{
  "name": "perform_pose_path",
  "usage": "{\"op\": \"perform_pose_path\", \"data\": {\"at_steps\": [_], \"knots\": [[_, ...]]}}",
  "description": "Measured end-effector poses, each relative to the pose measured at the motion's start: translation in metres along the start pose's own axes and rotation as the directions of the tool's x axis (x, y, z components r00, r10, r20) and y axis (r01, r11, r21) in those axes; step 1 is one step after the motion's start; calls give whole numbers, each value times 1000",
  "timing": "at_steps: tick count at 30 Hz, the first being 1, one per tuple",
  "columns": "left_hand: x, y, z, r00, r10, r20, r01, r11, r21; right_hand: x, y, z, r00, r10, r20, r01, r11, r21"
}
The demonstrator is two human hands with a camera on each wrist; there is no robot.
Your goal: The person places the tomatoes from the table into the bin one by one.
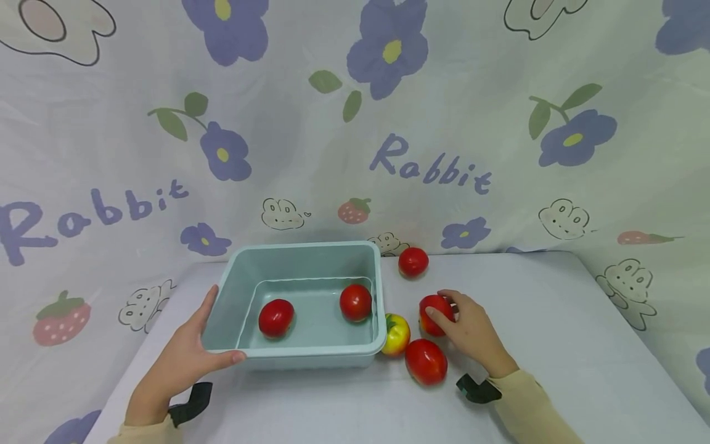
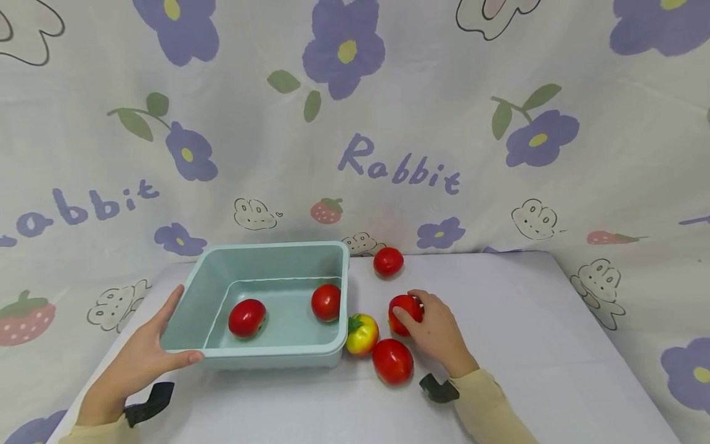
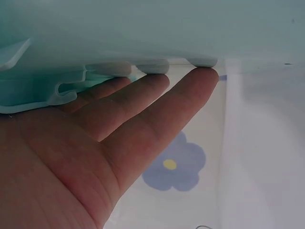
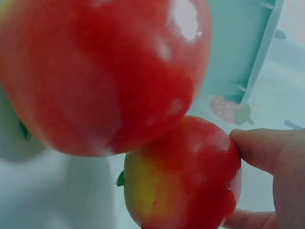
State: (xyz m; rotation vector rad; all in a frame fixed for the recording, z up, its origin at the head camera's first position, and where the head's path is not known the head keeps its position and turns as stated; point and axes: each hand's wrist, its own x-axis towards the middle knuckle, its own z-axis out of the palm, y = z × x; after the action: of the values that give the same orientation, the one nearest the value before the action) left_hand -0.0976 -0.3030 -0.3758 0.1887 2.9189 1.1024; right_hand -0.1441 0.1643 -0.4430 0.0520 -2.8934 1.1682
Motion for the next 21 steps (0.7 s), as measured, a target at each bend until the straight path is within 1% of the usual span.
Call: {"op": "perform_pose_path", "data": {"at_steps": [11, 21], "knots": [[-1, 0, 0, 1000, -5, -8, 5, 1000, 8, -4, -10, -7, 996, -68, -58, 70, 997, 43], [0, -1, 0, 1000, 8, 3, -8, 1000, 4, -11, -22, -15, 981, -158, -112, 166, 984, 59]]}}
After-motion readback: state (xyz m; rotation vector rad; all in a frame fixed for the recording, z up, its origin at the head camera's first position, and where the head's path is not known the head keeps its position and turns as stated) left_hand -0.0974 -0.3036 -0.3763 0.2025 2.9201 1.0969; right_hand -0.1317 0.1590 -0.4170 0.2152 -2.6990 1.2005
